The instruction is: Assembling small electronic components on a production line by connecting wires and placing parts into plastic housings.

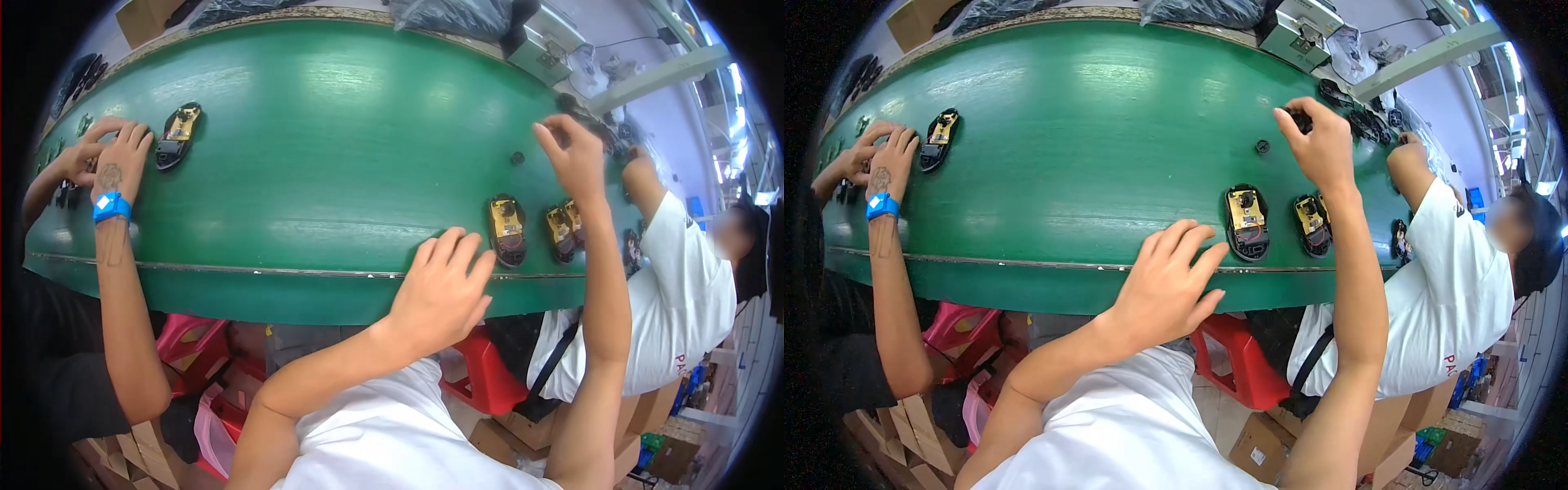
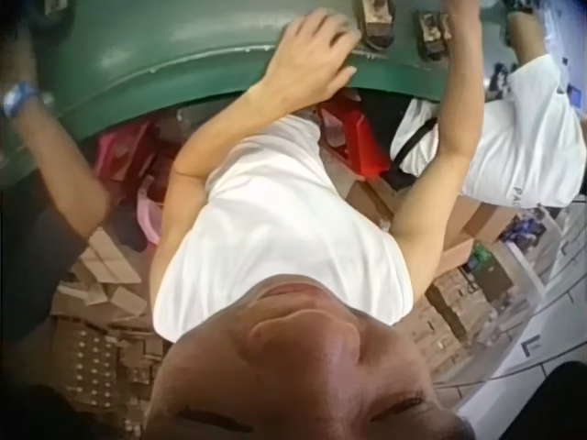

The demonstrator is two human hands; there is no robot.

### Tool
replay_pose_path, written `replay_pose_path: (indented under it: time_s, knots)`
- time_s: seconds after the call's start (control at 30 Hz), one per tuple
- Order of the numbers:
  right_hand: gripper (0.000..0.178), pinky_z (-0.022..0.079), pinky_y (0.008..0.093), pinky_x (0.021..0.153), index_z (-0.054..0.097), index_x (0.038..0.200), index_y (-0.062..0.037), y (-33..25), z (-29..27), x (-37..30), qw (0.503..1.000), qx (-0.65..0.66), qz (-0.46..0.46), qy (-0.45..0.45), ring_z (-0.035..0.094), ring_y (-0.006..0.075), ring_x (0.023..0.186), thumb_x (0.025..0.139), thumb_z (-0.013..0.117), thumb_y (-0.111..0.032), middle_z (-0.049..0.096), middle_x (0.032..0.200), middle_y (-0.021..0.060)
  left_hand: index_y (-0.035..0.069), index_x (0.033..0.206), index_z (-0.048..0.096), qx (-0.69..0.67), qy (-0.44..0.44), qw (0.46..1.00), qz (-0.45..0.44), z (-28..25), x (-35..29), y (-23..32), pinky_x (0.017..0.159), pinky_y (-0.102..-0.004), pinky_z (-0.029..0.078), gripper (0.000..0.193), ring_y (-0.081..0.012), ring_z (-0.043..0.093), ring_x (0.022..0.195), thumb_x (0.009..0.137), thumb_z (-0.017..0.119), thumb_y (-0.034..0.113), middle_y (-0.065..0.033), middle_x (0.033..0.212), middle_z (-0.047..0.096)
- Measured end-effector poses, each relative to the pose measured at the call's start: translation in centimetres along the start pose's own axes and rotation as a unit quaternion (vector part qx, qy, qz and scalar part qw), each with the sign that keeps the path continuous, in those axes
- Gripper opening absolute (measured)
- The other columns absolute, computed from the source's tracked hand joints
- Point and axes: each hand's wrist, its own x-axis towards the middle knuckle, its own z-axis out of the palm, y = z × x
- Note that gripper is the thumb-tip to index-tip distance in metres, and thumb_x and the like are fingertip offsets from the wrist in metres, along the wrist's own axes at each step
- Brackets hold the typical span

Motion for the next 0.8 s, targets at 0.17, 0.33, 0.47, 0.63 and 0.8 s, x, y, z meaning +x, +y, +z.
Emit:
replay_pose_path:
  time_s: [0.17,0.33,0.47,0.63,0.8]
  knots:
    - [0.029,0.055,0.048,0.078,0.069,0.101,-0.0046,-0.6,4.2,-2.0,0.996,-0.078,0.006,-0.052,0.069,0.0402,0.09,0.093,0.074,-0.032,0.071,0.096,0.0185,0.003,0.119,0.064,-0.018,0.004,1.0,0.009,-1.3,-0.9,-0.8,0.103,-0.0486,0.043,0.048,-0.0386,0.051,0.128,0.078,0.08,0.02,-0.017,0.131,0.056]
    - [0.024,0.054,0.0485,0.076,0.066,0.102,-0.0053,-0.2,5.6,-2.3,0.991,-0.106,-0.061,-0.047,0.068,0.0411,0.088,0.095,0.072,-0.027,0.069,0.097,0.0185,0.004,0.111,0.064,-0.016,0.009,1.0,-0.001,-1.5,-0.7,-0.9,0.101,-0.0482,0.044,0.038,-0.0366,0.053,0.126,0.081,0.078,0.023,-0.0163,0.127,0.057]
    - [0.021,0.054,0.0452,0.074,0.068,0.101,-0.0028,-1.1,5.4,0.7,0.993,-0.027,-0.063,-0.092,0.068,0.0404,0.085,0.094,0.073,-0.022,0.069,0.093,0.0195,0.005,0.109,0.064,0.022,0.052,0.998,-0.003,-2.9,-0.2,-2.3,0.1,-0.0478,0.045,0.037,-0.0351,0.054,0.123,0.081,0.078,0.024,-0.0159,0.125,0.059]
    - [0.023,0.051,0.0496,0.073,0.065,0.102,-0.0041,-10.1,9.2,1.3,0.965,-0.035,-0.198,-0.171,0.066,0.0413,0.086,0.096,0.071,-0.025,0.069,0.098,0.0179,0.005,0.11,0.065,0.191,0.167,0.96,-0.115,-11.5,-2.3,-8.7,0.097,-0.0481,0.047,0.037,-0.0348,0.056,0.117,0.082,0.077,0.027,-0.0152,0.119,0.061]
    - [0.023,0.051,0.0469,0.065,0.065,0.112,-0.009,-11.6,7.3,-3.7,0.954,-0.034,-0.256,-0.154,0.066,0.0372,0.085,0.094,0.072,-0.022,0.064,0.1,0.0129,0.004,0.118,0.067,0.384,0.139,0.869,-0.28,-17.6,-1.3,-14.2,0.101,-0.0542,0.044,0.05,-0.0413,0.053,0.126,0.081,0.075,0.036,-0.0219,0.128,0.06]
